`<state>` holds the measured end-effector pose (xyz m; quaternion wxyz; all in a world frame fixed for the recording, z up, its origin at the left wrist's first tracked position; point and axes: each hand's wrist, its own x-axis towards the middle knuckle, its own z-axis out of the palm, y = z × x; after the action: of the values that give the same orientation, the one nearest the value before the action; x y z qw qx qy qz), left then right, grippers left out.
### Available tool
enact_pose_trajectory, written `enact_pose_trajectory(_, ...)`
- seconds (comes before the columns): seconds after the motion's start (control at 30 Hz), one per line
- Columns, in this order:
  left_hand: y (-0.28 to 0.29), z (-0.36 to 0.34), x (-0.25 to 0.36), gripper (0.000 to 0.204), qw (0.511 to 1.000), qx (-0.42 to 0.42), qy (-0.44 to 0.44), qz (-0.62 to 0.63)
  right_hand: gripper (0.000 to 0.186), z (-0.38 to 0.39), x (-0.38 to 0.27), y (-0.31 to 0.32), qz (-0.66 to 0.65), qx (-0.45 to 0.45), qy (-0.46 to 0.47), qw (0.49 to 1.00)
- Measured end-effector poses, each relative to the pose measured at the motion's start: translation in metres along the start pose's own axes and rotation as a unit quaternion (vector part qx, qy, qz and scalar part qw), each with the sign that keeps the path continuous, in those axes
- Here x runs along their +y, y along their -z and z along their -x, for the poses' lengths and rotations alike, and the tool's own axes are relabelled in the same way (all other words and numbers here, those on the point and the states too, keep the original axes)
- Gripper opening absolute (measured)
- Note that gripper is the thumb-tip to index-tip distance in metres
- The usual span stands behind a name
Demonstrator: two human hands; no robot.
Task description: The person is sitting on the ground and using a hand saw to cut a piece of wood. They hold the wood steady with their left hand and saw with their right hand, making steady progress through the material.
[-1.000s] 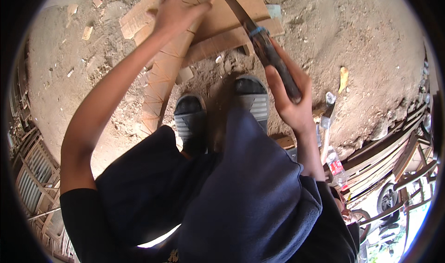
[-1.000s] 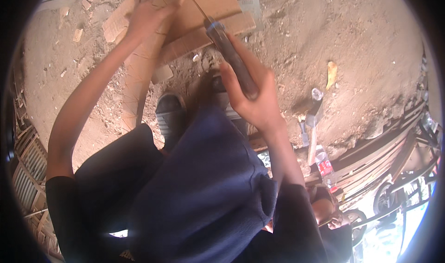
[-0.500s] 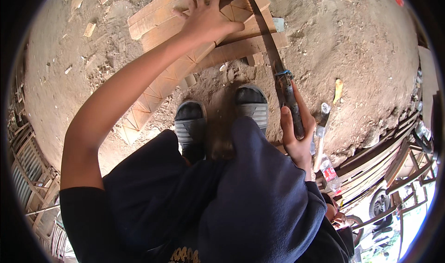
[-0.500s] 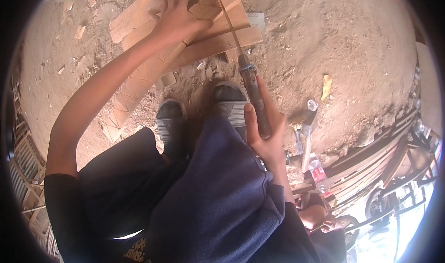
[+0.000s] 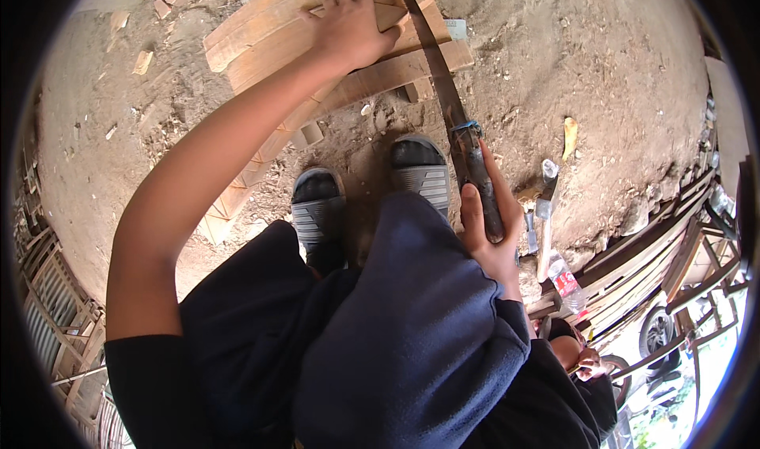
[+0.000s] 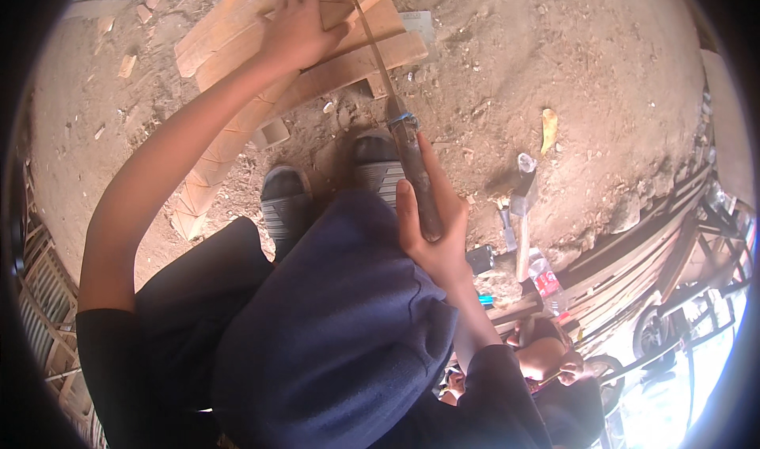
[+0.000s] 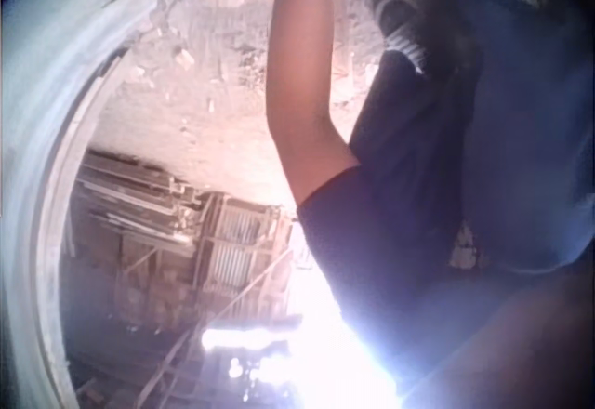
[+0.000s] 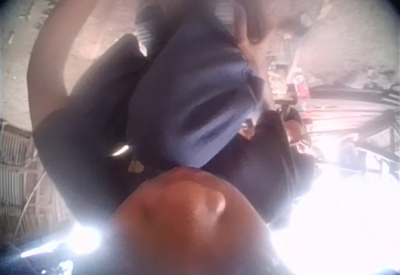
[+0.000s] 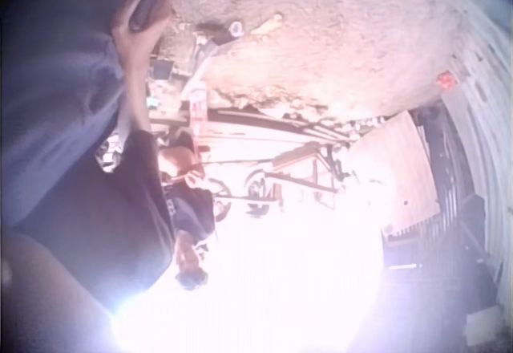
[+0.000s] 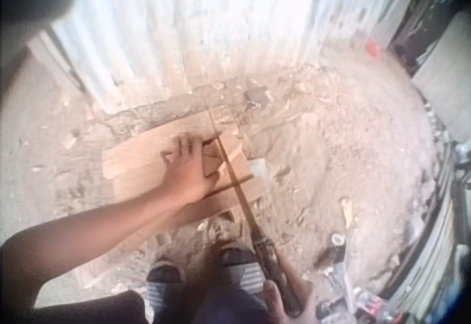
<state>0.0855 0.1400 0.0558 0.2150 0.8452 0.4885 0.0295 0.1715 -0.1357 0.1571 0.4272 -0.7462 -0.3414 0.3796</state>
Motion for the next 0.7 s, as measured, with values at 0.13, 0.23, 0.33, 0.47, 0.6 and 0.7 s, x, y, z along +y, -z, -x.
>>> enact_pose_trajectory(0.13,-0.012,0.001,0.000,0.078,0.994,0.084,-0.046,-0.047,0.053,-0.004,0.000,-0.006,0.046,0.015,0.045,0.998)
enact_pose_trajectory(0.23,-0.018,-0.005,-0.008,0.073,0.992,0.077,-0.070,-0.064,0.053,-0.007,0.005,-0.010,0.040,0.021,0.068,0.997)
enact_pose_trajectory(0.33,-0.003,0.004,0.002,0.063,0.995,0.059,-0.053,-0.060,0.054,-0.008,0.006,-0.010,0.037,0.017,0.057,0.998)
enact_pose_trajectory(0.47,-0.003,0.002,-0.002,0.061,0.996,0.065,-0.057,-0.021,0.054,-0.007,0.008,-0.009,0.039,0.009,0.061,0.997)
enact_pose_trajectory(0.6,0.006,0.005,0.004,0.062,0.995,0.084,-0.050,-0.024,0.056,-0.009,0.013,-0.005,0.036,0.000,0.064,0.997)
enact_pose_trajectory(0.7,0.008,-0.002,-0.008,0.066,0.992,0.105,-0.069,-0.031,0.056,-0.015,0.011,-0.010,0.042,0.000,0.082,0.996)
